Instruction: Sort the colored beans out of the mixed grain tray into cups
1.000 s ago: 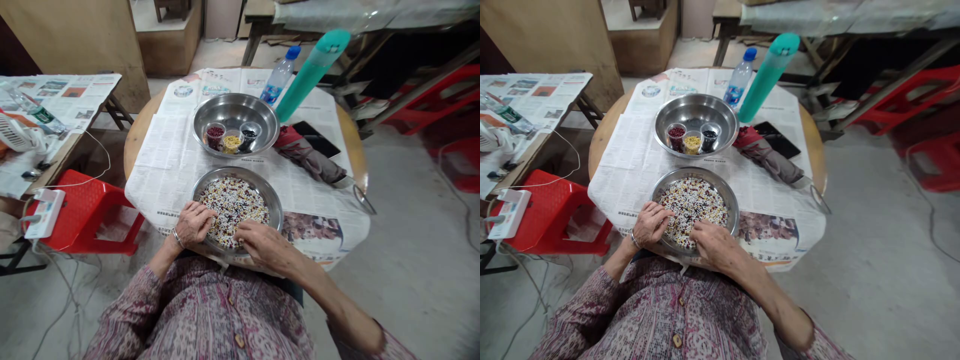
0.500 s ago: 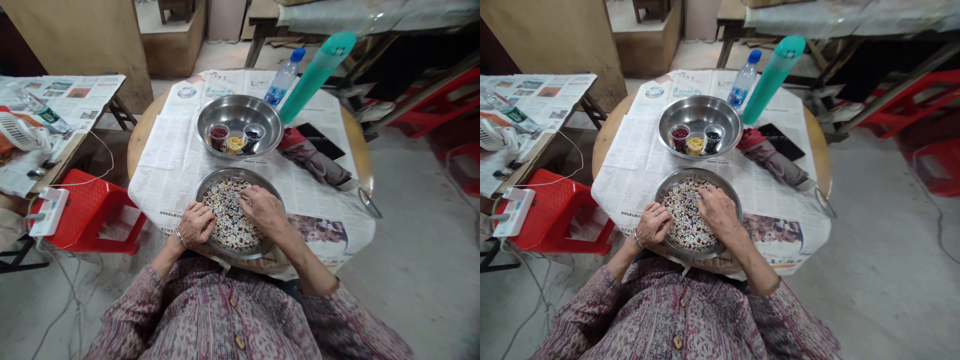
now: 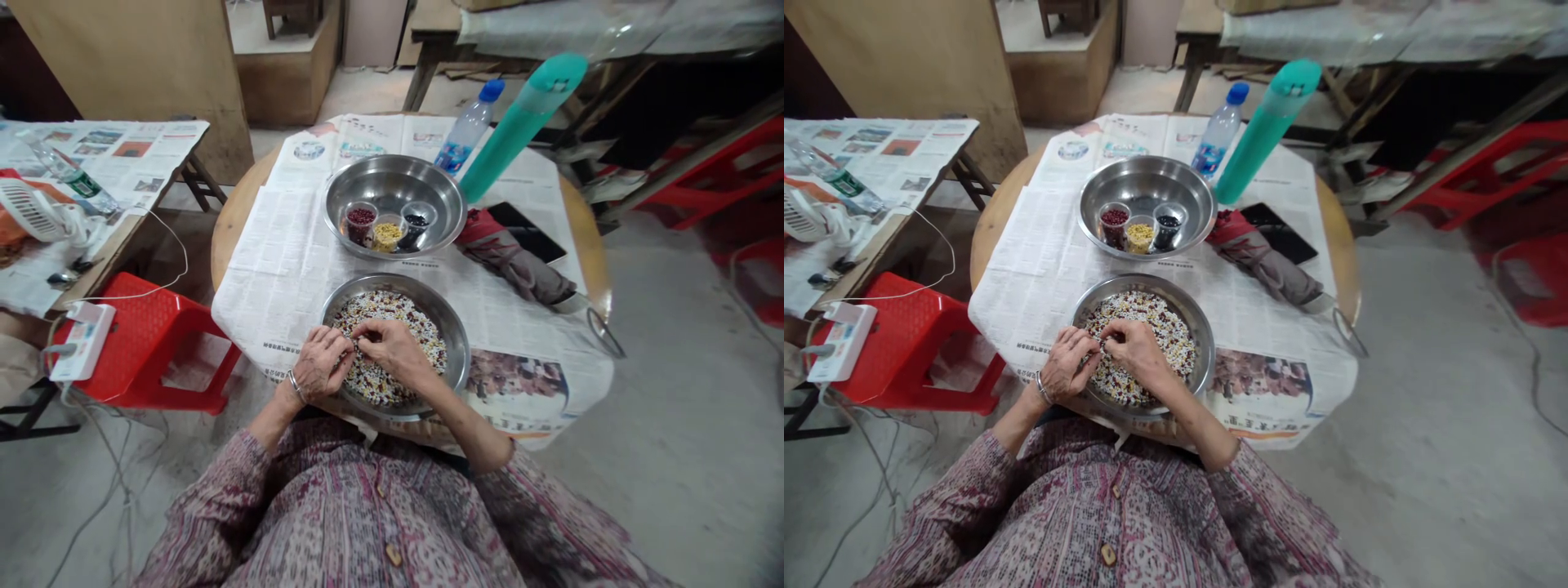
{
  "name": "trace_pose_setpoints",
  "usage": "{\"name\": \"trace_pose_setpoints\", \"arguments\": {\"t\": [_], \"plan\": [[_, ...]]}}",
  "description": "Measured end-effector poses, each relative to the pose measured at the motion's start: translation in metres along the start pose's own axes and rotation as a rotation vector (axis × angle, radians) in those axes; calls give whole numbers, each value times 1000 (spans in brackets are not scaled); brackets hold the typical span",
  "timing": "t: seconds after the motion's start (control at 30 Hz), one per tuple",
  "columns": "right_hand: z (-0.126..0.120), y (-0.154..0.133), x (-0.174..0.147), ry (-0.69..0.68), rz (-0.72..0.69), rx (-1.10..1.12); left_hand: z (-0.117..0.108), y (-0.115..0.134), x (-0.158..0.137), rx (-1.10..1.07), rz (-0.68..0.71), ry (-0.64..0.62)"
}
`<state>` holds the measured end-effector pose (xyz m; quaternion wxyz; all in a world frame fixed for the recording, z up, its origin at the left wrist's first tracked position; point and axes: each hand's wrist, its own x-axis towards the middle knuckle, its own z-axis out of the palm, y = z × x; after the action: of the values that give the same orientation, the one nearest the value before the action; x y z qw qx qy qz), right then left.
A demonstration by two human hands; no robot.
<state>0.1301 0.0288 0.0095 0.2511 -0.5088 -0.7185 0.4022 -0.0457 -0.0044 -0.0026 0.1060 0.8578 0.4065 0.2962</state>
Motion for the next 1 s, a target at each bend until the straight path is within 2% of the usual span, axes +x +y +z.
{"name": "trace_pose_setpoints", "arguments": {"t": [0.13,0.27,0.4,0.6,0.7,0.83,1.0], "plan": [[-6,-1,25,10,-273,-341,1,-1,0,2,5,7],[-22,8,38,7,-331,-637,0,-1,0,1,7,3],[-32,14,29,-6,-329,-684,0,0,0,-15,-9,-13],[-15,0,-12,-179,-538,-577,2,-1,-2,-82,-40,42],[-11,-1,-26,-254,-592,-573,2,-1,-2,-92,-42,49],[-28,17,-32,-222,-524,-601,2,-1,-1,-86,-31,38],[-59,46,-19,1,-252,-618,3,-3,-2,-89,-55,21]]}}
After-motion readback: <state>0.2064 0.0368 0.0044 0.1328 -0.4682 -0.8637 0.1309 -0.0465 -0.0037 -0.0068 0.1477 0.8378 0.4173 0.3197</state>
